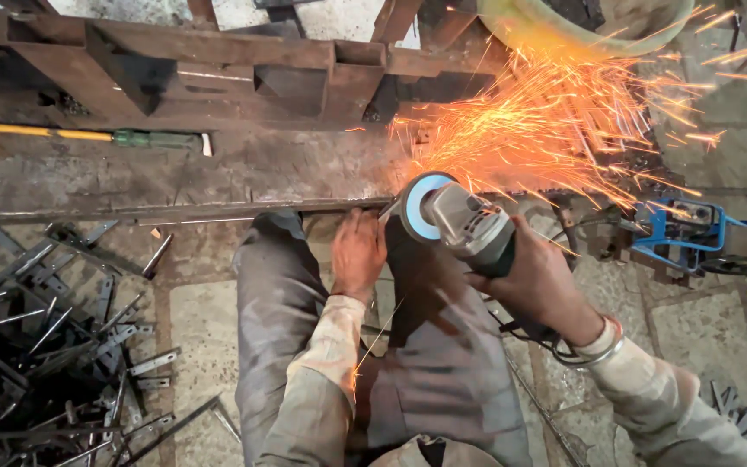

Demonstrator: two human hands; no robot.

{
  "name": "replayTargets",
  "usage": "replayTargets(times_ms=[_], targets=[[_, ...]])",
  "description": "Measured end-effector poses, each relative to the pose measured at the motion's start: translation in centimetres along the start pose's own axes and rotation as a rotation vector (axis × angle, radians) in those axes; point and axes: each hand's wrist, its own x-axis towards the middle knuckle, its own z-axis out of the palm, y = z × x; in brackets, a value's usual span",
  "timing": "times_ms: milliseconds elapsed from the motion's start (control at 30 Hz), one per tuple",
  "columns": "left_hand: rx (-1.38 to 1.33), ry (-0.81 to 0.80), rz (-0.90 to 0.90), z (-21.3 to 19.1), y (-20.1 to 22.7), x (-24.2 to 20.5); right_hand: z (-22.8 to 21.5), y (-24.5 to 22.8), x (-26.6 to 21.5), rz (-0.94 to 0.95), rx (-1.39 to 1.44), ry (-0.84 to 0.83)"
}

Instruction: The recorder uses an angle grinder to smooth and finish metal hinge components at a workbench.

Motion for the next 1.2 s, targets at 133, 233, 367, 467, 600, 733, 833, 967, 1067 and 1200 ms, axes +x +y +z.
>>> replayTargets(times_ms=[133,233,367,467,600,733,833,967,1067,1200], targets=[[-0.012,0.007,-0.014,-0.4,0.5,0.4,-0.7,0.9,0.7,-0.032,0.121,-0.024],[-0.023,0.016,-0.012,-0.9,1.0,0.7,-1.3,1.4,1.3,-0.093,0.407,-0.140],[-0.030,0.029,0.007,-0.7,0.7,0.7,-2.2,1.4,2.2,-0.077,0.726,-0.321],[-0.020,0.020,0.001,-0.7,0.8,0.5,-2.3,2.6,2.9,0.008,0.799,-0.398],[-0.045,0.028,-0.014,-0.6,0.8,0.4,-2.8,2.4,3.1,0.124,0.772,-0.416],[-0.045,0.053,-0.015,-0.5,0.7,0.6,-2.1,3.6,2.7,0.040,0.631,-0.274],[-0.083,0.006,-0.079,-1.0,0.8,0.3,-1.5,4.0,1.7,-0.102,0.338,-0.070],[-0.105,-0.095,-0.145,0.2,-0.1,0.1,-1.6,1.8,-1.0,-0.054,0.000,0.044],[-0.082,-0.085,-0.110,0.6,-0.3,-0.1,-1.2,0.4,-1.9,-0.035,-0.161,0.029],[-0.043,-0.040,-0.077,1.2,-0.8,-0.6,-1.3,-2.3,-2.1,-0.014,-0.315,-0.029]])
